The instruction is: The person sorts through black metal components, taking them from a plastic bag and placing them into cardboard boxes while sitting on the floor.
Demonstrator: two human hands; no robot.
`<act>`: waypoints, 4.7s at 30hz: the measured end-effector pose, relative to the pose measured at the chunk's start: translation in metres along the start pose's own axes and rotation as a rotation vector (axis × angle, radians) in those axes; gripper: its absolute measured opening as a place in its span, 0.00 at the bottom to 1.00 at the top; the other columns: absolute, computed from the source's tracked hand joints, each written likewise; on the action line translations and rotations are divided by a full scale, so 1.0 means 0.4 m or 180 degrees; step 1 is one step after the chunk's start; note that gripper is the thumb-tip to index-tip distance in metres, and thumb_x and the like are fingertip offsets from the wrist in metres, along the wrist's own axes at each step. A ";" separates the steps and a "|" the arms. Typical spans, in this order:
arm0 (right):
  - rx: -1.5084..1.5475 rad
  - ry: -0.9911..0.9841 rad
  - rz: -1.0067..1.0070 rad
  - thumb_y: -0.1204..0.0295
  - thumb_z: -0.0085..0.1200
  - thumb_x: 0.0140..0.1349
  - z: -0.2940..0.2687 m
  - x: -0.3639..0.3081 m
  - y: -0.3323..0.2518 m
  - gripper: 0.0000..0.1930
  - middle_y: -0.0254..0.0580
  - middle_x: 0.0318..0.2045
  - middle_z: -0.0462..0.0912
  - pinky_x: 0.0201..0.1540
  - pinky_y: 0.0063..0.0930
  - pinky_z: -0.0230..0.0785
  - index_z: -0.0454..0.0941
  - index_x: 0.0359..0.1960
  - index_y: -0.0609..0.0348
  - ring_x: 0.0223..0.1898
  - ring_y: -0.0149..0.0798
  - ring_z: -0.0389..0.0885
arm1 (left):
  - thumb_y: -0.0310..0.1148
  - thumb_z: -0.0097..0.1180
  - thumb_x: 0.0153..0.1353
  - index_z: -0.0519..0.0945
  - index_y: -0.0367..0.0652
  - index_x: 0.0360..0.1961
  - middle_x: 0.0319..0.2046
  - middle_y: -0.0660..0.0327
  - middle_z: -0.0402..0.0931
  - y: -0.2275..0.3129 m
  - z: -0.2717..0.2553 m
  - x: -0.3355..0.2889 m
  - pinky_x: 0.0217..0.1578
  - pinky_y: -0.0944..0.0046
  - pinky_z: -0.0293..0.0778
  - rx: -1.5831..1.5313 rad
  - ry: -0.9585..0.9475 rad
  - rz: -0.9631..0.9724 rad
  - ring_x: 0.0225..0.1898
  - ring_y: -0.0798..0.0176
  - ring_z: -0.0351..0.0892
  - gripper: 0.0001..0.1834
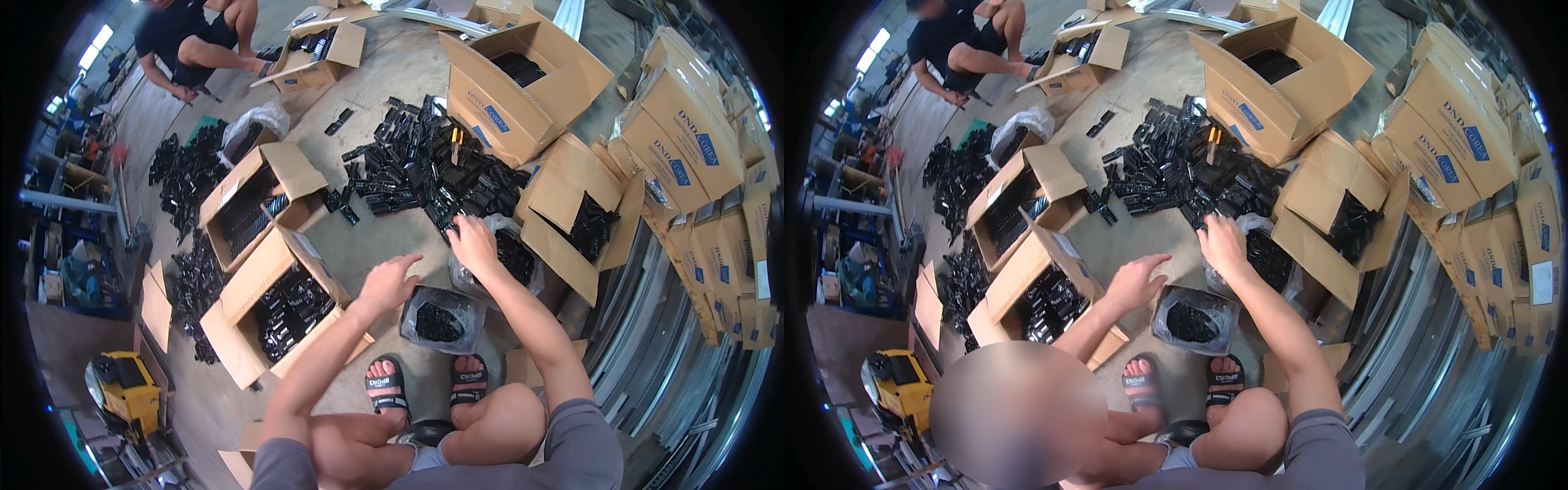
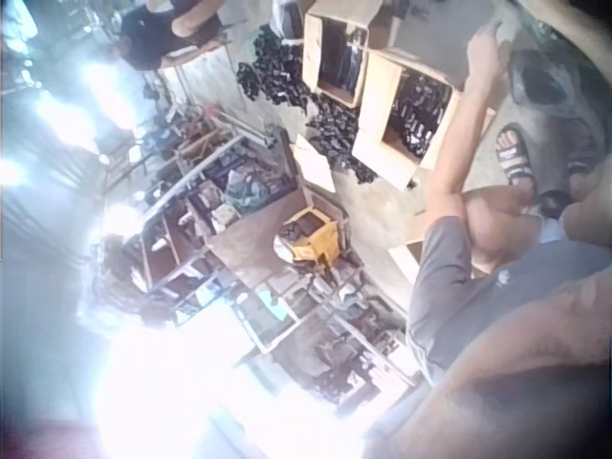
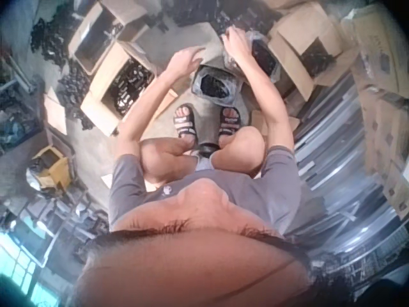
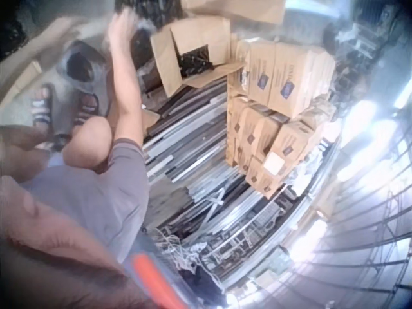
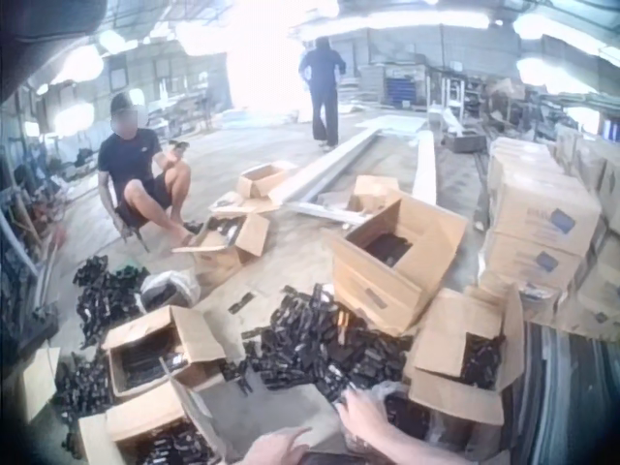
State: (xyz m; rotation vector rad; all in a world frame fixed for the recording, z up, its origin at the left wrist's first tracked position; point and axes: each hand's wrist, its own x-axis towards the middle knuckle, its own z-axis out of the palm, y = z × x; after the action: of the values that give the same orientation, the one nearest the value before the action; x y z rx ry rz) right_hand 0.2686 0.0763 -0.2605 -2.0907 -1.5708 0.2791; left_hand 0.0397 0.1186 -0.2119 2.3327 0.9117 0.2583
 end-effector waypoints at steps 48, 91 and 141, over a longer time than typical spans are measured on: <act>0.2813 -0.0969 0.0757 0.66 0.64 0.63 -0.481 -0.214 -0.436 0.17 0.39 0.37 0.82 0.35 0.23 0.73 0.74 0.46 0.66 0.32 0.27 0.79 | 0.41 0.40 0.78 0.70 0.44 0.61 0.49 0.59 0.78 0.323 -0.224 -0.130 0.42 0.55 0.81 -0.5269 0.0567 -0.1325 0.44 0.60 0.83 0.18; 0.2385 -0.0154 0.0401 0.61 0.63 0.63 -0.645 -0.390 -0.463 0.16 0.38 0.27 0.84 0.33 0.25 0.72 0.84 0.38 0.66 0.28 0.27 0.80 | 0.22 0.66 0.61 0.66 0.38 0.66 0.46 0.58 0.81 0.526 -0.249 -0.333 0.48 0.67 0.78 -0.3931 0.0306 -0.0007 0.46 0.69 0.81 0.33; 0.3305 0.0034 0.0253 0.73 0.70 0.58 -0.627 -0.364 -0.439 0.22 0.40 0.42 0.87 0.41 0.22 0.77 0.80 0.53 0.67 0.37 0.26 0.84 | 0.23 0.66 0.61 0.79 0.32 0.57 0.41 0.66 0.83 0.465 -0.296 -0.345 0.47 0.72 0.75 -0.2816 -0.0946 -0.0275 0.42 0.78 0.77 0.22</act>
State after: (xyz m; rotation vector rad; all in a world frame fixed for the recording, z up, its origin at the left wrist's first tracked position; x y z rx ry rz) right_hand 0.1893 -0.0928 0.0226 -1.3079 -0.9732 0.8841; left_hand -0.0062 -0.0241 0.0004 1.4586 0.5753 0.2112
